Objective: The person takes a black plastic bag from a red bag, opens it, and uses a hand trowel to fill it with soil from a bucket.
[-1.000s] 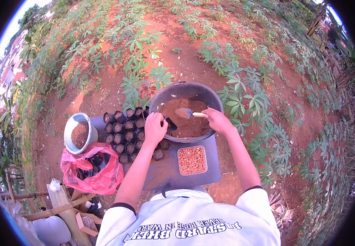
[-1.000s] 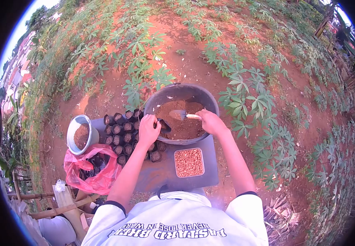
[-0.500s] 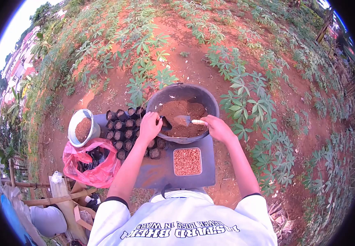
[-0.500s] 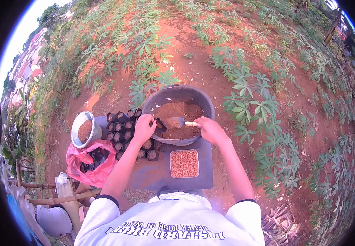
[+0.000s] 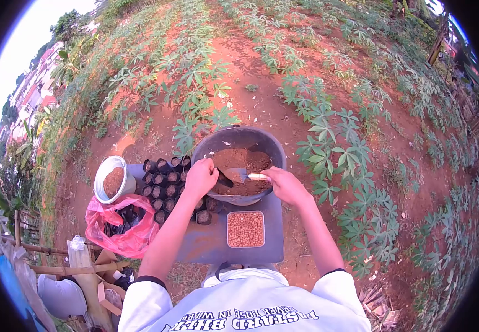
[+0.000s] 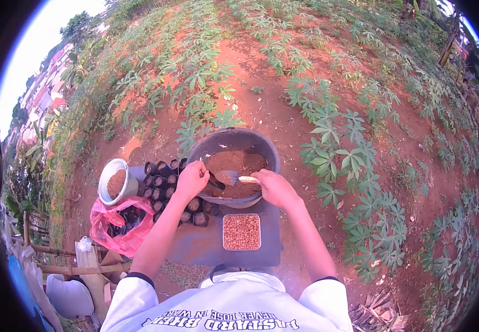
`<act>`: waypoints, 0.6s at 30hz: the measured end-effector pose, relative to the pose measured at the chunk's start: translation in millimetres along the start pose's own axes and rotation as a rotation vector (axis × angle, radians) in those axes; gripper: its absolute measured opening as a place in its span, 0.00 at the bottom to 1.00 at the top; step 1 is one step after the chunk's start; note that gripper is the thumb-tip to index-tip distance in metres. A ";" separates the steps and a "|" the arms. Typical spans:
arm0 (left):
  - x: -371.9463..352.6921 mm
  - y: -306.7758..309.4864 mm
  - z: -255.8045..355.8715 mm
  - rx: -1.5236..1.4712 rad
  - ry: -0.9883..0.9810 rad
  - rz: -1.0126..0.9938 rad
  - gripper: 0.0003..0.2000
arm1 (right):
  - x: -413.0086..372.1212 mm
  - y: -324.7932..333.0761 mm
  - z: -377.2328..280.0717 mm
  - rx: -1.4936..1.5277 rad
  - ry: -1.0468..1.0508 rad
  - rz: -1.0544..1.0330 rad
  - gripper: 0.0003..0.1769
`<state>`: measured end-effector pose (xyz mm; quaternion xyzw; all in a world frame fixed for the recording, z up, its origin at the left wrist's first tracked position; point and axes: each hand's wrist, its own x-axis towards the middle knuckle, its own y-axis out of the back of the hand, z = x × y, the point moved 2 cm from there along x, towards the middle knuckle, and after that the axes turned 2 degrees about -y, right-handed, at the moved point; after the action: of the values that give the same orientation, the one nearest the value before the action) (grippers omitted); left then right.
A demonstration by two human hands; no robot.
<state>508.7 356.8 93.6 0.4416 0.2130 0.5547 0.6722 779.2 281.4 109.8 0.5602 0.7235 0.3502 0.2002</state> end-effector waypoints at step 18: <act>-11.2 21.5 65.1 -0.010 0.112 0.069 0.11 | -34.2 49.9 -13.5 -0.030 0.124 0.071 0.14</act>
<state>543.9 323.0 143.0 0.4139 0.2320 0.6025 0.6418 813.4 251.4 151.9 0.5599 0.7088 0.4018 0.1509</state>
